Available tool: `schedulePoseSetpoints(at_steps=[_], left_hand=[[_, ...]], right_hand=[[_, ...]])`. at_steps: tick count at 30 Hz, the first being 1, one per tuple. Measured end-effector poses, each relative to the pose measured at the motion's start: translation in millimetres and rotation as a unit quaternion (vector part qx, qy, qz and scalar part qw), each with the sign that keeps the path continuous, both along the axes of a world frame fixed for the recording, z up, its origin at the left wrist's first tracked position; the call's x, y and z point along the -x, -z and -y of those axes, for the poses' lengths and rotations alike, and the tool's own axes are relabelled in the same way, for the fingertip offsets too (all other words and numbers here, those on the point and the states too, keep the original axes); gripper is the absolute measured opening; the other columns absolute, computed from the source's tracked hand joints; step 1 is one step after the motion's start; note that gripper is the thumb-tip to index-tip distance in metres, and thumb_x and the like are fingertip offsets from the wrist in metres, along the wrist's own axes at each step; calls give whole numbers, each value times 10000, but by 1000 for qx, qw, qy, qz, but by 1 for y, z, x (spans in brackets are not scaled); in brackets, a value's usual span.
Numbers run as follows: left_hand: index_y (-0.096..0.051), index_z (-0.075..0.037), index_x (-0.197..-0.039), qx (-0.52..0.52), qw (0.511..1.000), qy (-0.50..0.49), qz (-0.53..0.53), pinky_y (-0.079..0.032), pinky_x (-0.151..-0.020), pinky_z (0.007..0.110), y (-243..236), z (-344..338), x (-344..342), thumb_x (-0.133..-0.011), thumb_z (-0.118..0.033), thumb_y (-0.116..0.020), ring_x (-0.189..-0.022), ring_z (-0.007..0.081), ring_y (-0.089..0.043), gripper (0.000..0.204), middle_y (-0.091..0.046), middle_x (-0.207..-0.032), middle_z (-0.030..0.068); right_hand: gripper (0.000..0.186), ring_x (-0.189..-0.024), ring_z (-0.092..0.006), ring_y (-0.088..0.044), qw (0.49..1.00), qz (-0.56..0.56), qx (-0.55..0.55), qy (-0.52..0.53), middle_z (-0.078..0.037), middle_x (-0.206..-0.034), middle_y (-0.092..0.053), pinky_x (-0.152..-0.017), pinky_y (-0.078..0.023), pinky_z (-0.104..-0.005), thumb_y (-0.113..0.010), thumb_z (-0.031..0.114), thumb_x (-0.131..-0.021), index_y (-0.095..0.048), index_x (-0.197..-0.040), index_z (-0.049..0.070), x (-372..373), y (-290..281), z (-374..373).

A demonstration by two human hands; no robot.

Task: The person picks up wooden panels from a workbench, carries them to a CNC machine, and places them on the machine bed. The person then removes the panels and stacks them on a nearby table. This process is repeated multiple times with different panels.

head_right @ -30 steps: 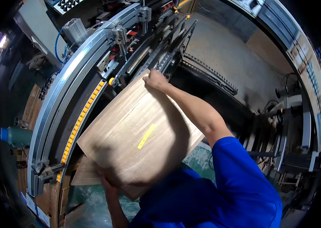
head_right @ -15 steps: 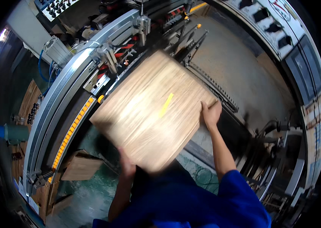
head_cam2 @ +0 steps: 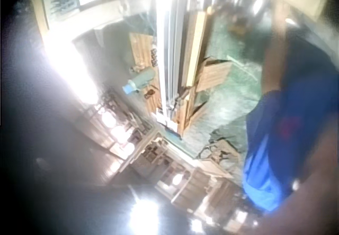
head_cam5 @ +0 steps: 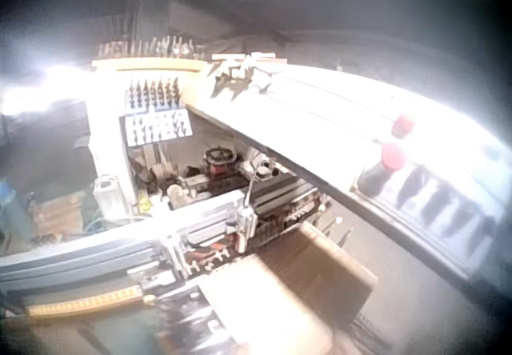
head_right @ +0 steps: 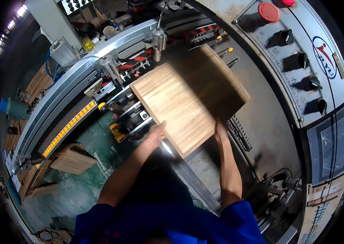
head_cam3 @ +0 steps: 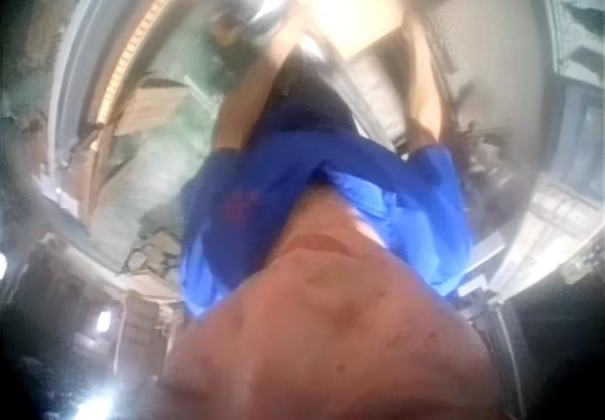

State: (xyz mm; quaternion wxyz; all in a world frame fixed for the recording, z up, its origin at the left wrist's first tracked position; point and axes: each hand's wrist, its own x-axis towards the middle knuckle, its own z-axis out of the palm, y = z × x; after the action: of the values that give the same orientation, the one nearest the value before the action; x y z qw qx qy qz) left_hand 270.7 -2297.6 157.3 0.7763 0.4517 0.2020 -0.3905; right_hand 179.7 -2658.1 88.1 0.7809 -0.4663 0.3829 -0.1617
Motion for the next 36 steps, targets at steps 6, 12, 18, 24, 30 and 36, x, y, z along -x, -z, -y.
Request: schedulePoseSetpoints(at_steps=[6,12,18,24,30,36], left_hand=[[-563,-18,-1347,20,994,-95,-51,-475,-1086,413,1,-4,-37,-989,-224,-706,-1262,247,-596,438,-642,-1328,134],[-604,-17,-1287,76,990,-115,-40,-466,-1024,342,-8,-5,-20,-973,-173,-728,-1175,192,-610,372,-662,-1254,88],[-602,-2,-1283,73,995,-72,15,-462,-1071,362,17,-26,-14,-1000,-132,-681,-1222,204,-612,322,-652,-1296,105],[-608,5,-1293,27,996,-83,-28,-458,-1081,361,9,-32,-13,-1004,-186,-685,-1215,203,-616,355,-664,-1291,103],[-607,27,-1314,-49,998,-36,15,-508,-1017,350,14,-39,-12,-1011,-252,-680,-1189,188,-627,418,-672,-1281,103],[-610,30,-1240,-35,994,68,72,-579,-915,337,-14,-101,17,-1041,-315,-624,-1050,169,-611,398,-607,-1162,76]], right_hand=[[569,-1273,-175,-545,999,-34,-18,-5,-99,-1448,-537,-1085,-450,-288,-659,222,-1023,-432,-1489,-11,-69,-33,-29],[562,-1313,-153,-505,1000,-2,1,-21,-82,-1494,-509,-1099,-395,-253,-636,181,-1034,-409,-1514,-4,-76,-7,-26],[378,-780,-42,-459,998,-58,-12,-27,40,-1039,-584,-696,-433,-212,-635,259,-1041,-581,-1331,24,-76,-25,-48],[174,-588,-59,-317,994,-103,19,-25,77,-735,-431,-519,-293,-250,-645,270,-1029,-622,-1006,99,-72,-48,-64],[389,-1078,-163,-493,990,-130,27,-54,-49,-1234,-536,-930,-394,-312,-613,285,-1046,-542,-1316,15,-79,-57,-71],[505,-1163,-203,-612,990,-91,18,-104,-102,-1296,-649,-1004,-475,-332,-610,360,-1040,-583,-1348,-40,-68,-20,-46]])
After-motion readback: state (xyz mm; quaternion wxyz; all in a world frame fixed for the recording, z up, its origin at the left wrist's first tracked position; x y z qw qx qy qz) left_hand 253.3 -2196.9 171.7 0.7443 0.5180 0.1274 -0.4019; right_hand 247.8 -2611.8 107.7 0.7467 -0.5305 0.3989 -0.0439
